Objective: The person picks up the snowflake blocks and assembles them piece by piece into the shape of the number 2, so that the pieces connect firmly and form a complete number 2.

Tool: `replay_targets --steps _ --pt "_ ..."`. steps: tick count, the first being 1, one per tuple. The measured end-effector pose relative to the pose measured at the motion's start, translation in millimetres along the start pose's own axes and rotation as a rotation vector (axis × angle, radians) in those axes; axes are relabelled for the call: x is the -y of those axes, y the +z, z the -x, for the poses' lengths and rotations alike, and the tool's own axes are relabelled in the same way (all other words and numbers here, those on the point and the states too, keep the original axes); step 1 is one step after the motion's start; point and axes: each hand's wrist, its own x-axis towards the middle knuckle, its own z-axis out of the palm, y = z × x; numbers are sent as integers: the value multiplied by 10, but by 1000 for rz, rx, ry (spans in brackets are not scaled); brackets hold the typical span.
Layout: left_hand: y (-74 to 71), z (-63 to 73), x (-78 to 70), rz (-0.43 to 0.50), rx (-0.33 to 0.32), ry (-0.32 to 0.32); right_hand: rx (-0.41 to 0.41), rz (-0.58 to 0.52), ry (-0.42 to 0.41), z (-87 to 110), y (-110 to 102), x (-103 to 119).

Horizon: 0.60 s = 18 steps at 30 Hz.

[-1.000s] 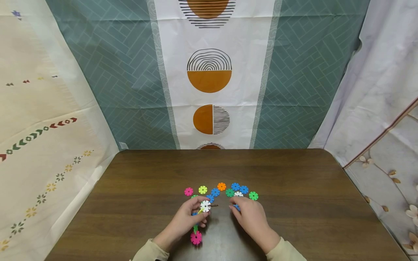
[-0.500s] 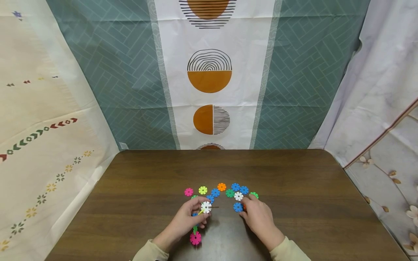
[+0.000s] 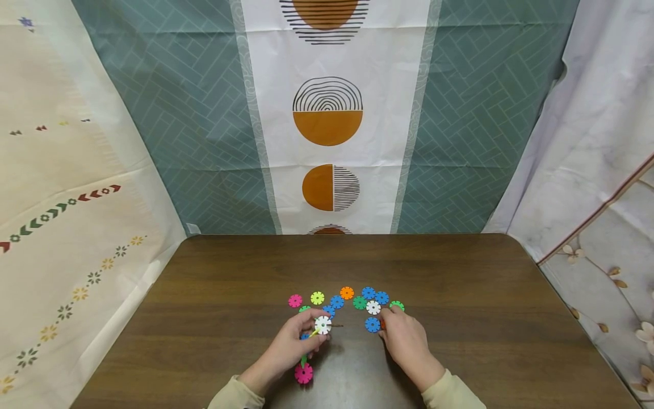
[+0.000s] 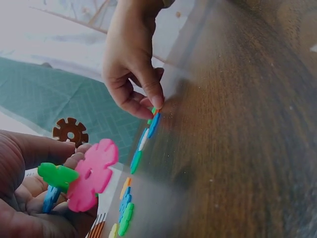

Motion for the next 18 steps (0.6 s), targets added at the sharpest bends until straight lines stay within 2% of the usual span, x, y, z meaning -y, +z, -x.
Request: replay_targets --steps 7,15,18 --pt "-4 -1 18 -9 21 7 5 -3 2 0 -12 -5" --pt "-22 3 25 -100 11 58 35 9 43 -6 -46 -17" --pt "-11 11 -10 -89 4 34 40 0 64 -5 -58 -15"
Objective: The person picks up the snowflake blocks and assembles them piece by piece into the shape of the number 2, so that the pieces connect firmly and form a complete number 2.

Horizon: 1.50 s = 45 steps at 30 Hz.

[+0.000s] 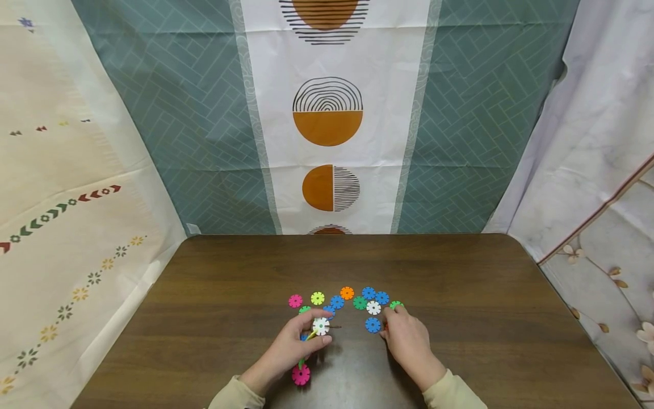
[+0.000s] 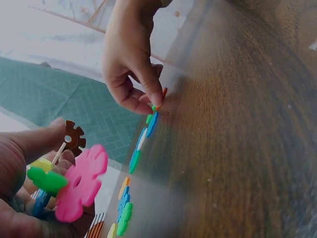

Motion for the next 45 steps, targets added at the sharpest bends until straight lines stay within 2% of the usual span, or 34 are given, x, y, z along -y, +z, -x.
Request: replay_targets --steps 6,16,24,28,30,34,38,41,45 --pt "11 -19 29 45 -25 -21 29 19 31 3 -44 -40" --pt "17 -23 7 61 -3 -25 61 20 38 -10 -48 -97" --pt "9 -33 32 123 -19 -45 8 -60 9 -2 -57 -83" --pt "16 -42 51 127 -22 -51 -24 -142 -13 -9 -71 -17" --pt "20 -43 59 131 -20 -52 -7 -195 -15 -18 -76 21" --pt "26 -36 60 134 -16 -45 72 -346 12 -28 -81 92" --pt "39 -28 44 125 -13 -37 146 -572 26 -29 -84 151" --pt "53 -24 34 132 -6 -37 208 -739 10 -28 -89 194" --pt "73 -19 23 143 7 -30 268 -885 -27 -25 -86 243"
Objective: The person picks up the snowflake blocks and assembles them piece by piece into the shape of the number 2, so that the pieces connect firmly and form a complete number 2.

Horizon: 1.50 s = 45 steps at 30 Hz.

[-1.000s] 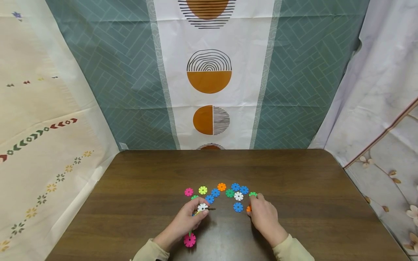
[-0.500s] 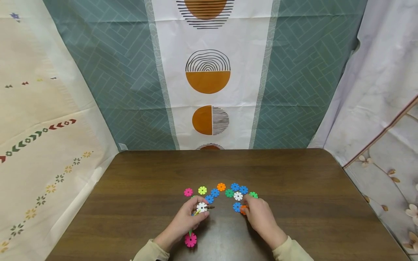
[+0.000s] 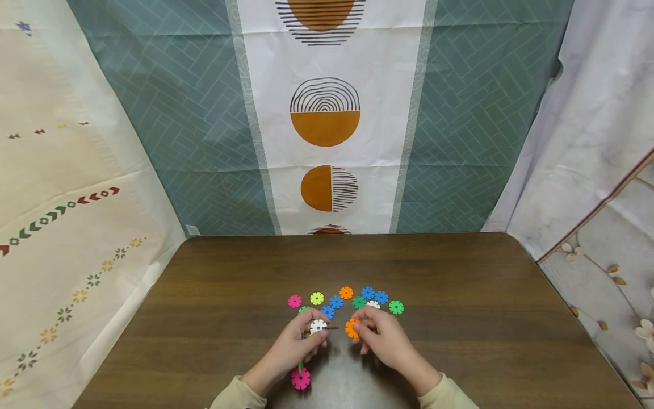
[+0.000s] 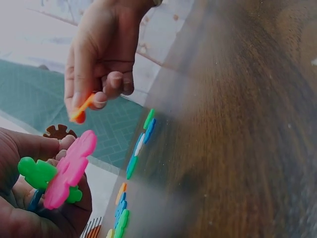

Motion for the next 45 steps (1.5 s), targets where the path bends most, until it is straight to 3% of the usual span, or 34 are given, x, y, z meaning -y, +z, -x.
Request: replay_targets --steps 4,10,21,29,36,45 --pt "13 0 5 -7 12 9 30 -45 -30 -14 42 9" --pt "23 6 -5 -30 24 11 31 17 -19 -26 95 31" --pt "34 22 -10 -54 37 17 22 21 -1 -39 159 50" --pt "47 -1 -15 -55 52 8 14 -47 13 -67 209 38" --pt "60 -6 -45 -118 49 0 9 -51 -7 -77 205 51" --pt "42 -51 -40 -1 43 -80 -5 42 -59 -89 241 60"
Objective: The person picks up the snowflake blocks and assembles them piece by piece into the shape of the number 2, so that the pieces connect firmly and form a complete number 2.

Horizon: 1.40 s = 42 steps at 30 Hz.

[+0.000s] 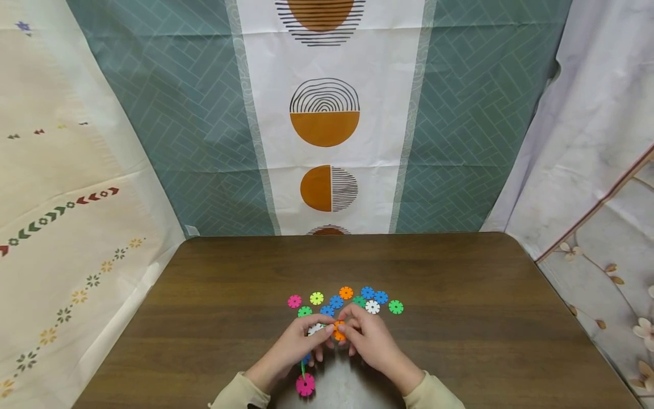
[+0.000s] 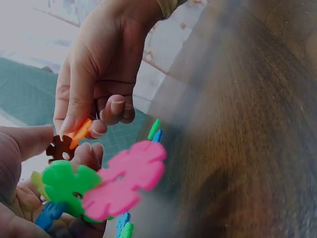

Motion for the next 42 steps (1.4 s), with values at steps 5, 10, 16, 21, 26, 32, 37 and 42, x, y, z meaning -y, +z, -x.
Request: replay_targets --steps 5,10,16,21,26,32,37,42 --pt "-26 -10 33 45 9 -11 -14 54 -10 -11 -22 -2" --pt "-55 -1 42 61 -20 -30 -135 264 -15 -30 -123 -57" --pt "-84 7 30 90 -54 -34 -250 624 29 -24 -249 -142" --pt "-87 27 10 97 -80 -48 -197 746 69 -1 -269 -215" --pt "-84 36 10 106 -97 -56 -180 794 42 13 -255 -265" --pt "-88 39 30 119 -105 -57 -183 778 58 24 -256 -270" --pt "-86 37 60 110 -111 -50 -182 743 89 36 -269 -277" --pt "-91 41 88 121 -107 -41 -210 685 63 49 -261 -266"
